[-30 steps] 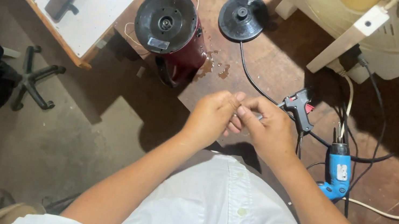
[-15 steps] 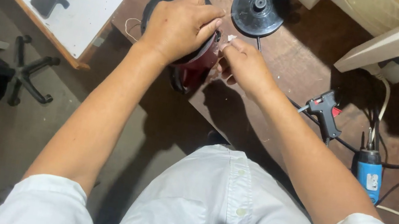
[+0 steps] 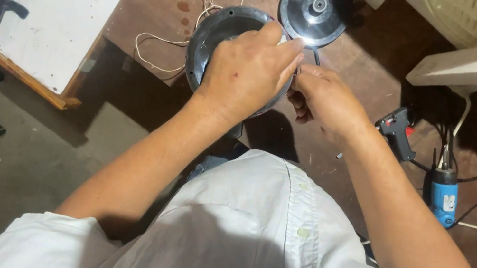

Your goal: The person uses a blue electric screwdriver to remove screws from the base of a red electric kettle. They then apply hot glue to a small black plastic part and attach it to the kettle base, pressing it into place.

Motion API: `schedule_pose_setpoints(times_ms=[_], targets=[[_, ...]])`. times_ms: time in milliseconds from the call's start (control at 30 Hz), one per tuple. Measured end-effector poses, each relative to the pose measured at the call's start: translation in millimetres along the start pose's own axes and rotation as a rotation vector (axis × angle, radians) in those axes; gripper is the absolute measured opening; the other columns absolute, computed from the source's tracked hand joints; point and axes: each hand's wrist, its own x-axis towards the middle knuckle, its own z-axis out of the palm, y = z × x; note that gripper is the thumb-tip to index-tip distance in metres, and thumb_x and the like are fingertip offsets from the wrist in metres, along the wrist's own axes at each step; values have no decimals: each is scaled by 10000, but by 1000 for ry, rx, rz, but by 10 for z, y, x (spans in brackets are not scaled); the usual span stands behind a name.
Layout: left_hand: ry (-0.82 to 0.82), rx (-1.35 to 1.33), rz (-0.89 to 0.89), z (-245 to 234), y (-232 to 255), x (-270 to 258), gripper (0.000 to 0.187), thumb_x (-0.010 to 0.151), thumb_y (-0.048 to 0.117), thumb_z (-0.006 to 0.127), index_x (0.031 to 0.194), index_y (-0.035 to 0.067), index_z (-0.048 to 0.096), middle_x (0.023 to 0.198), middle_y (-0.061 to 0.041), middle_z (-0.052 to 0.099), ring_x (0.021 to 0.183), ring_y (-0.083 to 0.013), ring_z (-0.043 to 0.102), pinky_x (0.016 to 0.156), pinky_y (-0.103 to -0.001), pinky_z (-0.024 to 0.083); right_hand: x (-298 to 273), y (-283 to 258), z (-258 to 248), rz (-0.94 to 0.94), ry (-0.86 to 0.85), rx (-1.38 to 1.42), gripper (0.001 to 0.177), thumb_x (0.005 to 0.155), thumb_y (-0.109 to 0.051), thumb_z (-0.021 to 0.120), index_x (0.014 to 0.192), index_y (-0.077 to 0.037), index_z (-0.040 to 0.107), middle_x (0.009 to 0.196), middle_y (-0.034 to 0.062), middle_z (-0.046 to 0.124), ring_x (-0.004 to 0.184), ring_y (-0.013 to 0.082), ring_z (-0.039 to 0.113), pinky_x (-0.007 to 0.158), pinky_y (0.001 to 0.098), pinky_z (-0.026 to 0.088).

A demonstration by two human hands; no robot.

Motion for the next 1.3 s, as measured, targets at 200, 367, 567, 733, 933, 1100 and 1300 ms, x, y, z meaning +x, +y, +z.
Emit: schedule_pose_setpoints(times_ms=[200, 367, 567, 733, 933, 1100, 1300], targets=[[-21, -123, -8, -192, 36, 14, 120, 1140, 348, 851, 1147, 231, 823, 918, -26, 657, 675, -204, 720, 526, -337, 577, 2, 298, -69, -98, 19, -45, 210, 1055, -220, 598, 907, -98, 682, 824, 71, 649, 771, 194, 641, 691, 344, 571], [-92, -217, 16, -330, 4, 80, 163, 1161, 278, 830, 1264, 167, 891, 900, -92, 737, 688, -192, 776, 628, -295, 661, 7, 488, -43, -222, 71, -3, 325, 1147, -340, 688, 1017, -62, 795, 885, 169, 789, 871, 255, 820, 797, 406, 723], [-170, -190, 47, -484, 1, 143, 166, 1148, 233, 866, 1267, 122, 898, 924, -147, 780, 713, -236, 799, 647, -339, 685, 133, 641, 95, -337, 230, -138, 192, 1115, -208, 693, 985, -105, 788, 759, 94, 776, 750, 189, 806, 683, 366, 702], [-169, -164, 28, -482, 19, 108, 183, 1155, 265, 857, 1285, 142, 900, 909, -133, 759, 708, -250, 789, 629, -354, 674, 67, 656, 178, -360, 200, 24, 223, 1136, -254, 704, 1090, -57, 798, 894, 166, 833, 901, 249, 852, 792, 385, 744], [-145, -117, 58, -459, -78, 76, 203, 1171, 321, 820, 1284, 174, 902, 878, -82, 735, 710, -257, 790, 597, -363, 668, 209, 838, 316, -536, 226, 19, 176, 1210, -171, 684, 1153, -30, 772, 860, 178, 831, 826, 260, 854, 732, 414, 735], [-156, -96, 51, -421, -86, 44, 218, 1166, 344, 819, 1295, 191, 906, 881, -88, 730, 722, -277, 792, 597, -380, 663, 277, 1008, 401, -597, 173, 232, 144, 1205, -141, 670, 1270, -35, 742, 914, 138, 823, 879, 209, 811, 797, 385, 708], [-189, -100, 43, -446, -118, 25, 235, 1181, 343, 789, 1335, 204, 899, 894, -86, 722, 755, -307, 795, 624, -413, 665, 402, 1034, 441, -651, 140, 355, 122, 1177, -138, 772, 1257, -47, 783, 883, 67, 802, 854, 122, 759, 802, 323, 684]])
